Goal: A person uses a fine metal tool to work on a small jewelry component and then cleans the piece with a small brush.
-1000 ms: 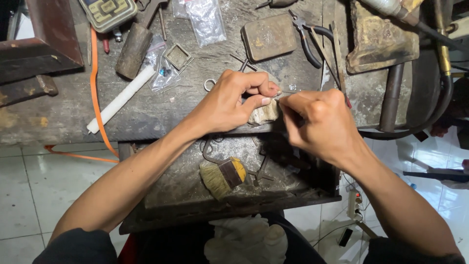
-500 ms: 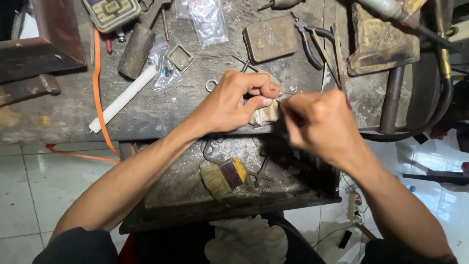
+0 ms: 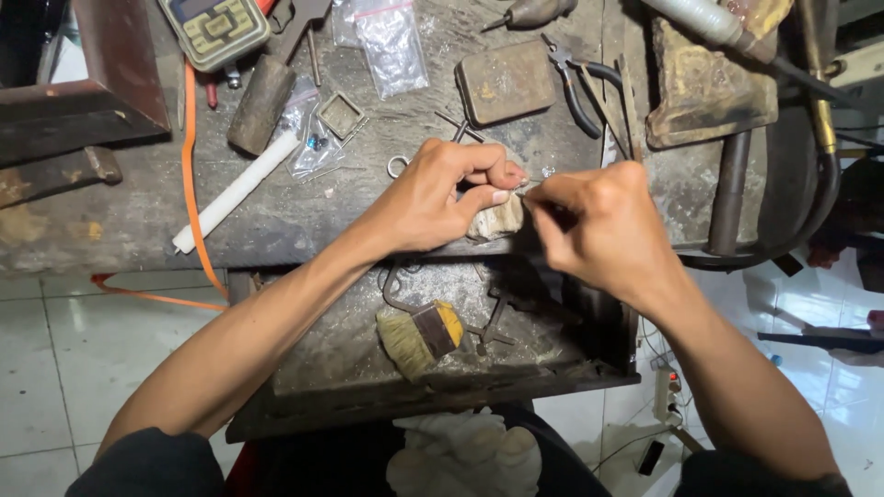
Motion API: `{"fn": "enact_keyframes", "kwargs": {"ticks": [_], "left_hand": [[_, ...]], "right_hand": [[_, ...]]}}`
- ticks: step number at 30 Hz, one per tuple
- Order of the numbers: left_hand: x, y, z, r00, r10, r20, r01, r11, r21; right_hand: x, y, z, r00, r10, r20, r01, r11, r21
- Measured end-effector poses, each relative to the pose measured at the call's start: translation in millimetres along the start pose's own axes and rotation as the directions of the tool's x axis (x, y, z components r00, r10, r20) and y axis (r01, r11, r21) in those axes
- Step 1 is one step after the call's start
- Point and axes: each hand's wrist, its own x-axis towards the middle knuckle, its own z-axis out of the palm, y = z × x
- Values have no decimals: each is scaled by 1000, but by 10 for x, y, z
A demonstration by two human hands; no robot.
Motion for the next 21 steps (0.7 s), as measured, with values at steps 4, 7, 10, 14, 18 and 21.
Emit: {"fn": "enact_keyframes", "kwargs": {"ticks": [4,7,10,14,18,21], "left_hand": [[-9,-81,15,1000,0,0,0,1000,7],[7,-10,-28,1000,-1,-5,1,1000,-10],[5,7,-11,1000,-13,-4,13,1000,-29],[-2,-10,-7,1000,-3,-3,3,1000,-19],[6,-84,20,1000,-6,2,6,1000,14],[-1,-52,-3,1000,-12,0,12,1000,-5]], "right_hand": [[90,19,-62,998,43,36,-44,998,34],[73,-12,-22,995,95,27,-96,995,36],[119,-76,-60,991,114,77,-109,992,-60],[91,-101,-73,992,117,47,-117,993,4],[201,30,-132,994,61,95,-59,998,-29],[108,-77,-103,992,113,60,-113,994,-6]]}}
